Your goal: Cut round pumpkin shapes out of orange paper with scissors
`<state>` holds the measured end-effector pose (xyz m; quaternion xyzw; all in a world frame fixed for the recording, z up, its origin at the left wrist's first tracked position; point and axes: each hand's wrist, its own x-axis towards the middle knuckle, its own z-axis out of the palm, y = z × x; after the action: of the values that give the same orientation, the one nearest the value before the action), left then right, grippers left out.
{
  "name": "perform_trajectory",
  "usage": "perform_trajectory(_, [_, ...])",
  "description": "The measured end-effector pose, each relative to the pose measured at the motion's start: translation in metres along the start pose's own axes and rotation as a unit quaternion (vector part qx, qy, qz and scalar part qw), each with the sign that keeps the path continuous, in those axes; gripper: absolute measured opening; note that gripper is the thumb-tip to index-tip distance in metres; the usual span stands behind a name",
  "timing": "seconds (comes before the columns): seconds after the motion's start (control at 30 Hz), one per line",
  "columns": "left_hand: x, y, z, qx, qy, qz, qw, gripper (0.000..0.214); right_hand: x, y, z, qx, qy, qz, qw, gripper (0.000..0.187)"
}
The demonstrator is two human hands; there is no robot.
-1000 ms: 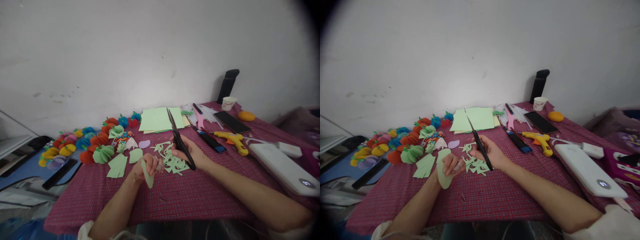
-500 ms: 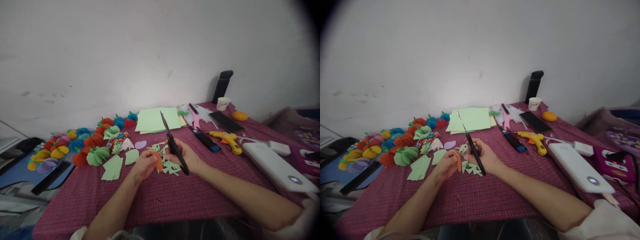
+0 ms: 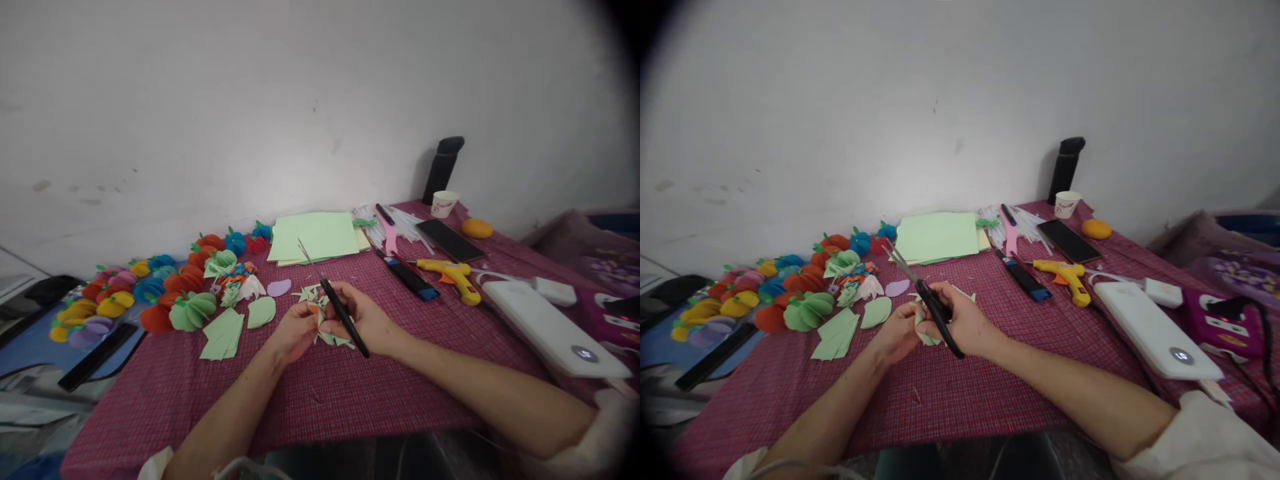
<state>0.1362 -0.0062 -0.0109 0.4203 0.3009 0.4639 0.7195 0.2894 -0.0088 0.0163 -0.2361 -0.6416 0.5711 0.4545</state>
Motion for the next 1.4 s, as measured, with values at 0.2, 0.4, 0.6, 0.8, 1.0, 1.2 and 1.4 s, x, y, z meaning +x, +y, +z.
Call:
perform_trajectory(0.2, [0.001, 0.001, -0.002, 0.004, 0.024, -0.012, 1.0, 0.024, 0.001, -0.003, -0.002, -0.003, -0.008, 0.002, 1.0, 0.048])
perform_trajectory(0.4, [-0.001, 0.009, -0.001, 0.072, 0.076, 0.006, 0.994, 0.017, 0.011, -0.014, -0.027, -0.027, 0.023, 0.019, 0.999, 0.042])
perform_trajectory(0.6, [-0.003, 0.009, 0.0, 0.15, 0.071, 0.003, 0.986, 0.016, 0.011, -0.004, -0.026, -0.068, 0.003, 0.023, 0.997, 0.047])
perform_trajectory(0.8, [-0.004, 0.008, 0.002, 0.203, 0.057, -0.014, 0.977, 0.02, 0.009, 0.007, -0.02, -0.107, 0.007, 0.039, 0.993, 0.04])
perform_trajectory(1.0, [-0.004, 0.01, 0.009, 0.211, 0.078, -0.002, 0.974, 0.019, 0.011, 0.009, -0.023, -0.084, 0.024, 0.055, 0.995, 0.04])
perform_trajectory(1.2, [-0.003, 0.007, 0.01, 0.211, 0.125, 0.045, 0.968, 0.021, 0.013, 0.005, -0.019, -0.083, 0.063, 0.056, 0.993, 0.036])
perform_trajectory(1.4, [-0.001, 0.005, 0.007, 0.211, 0.161, 0.049, 0.963, 0.018, 0.013, 0.004, -0.019, -0.068, 0.055, 0.068, 0.994, 0.044])
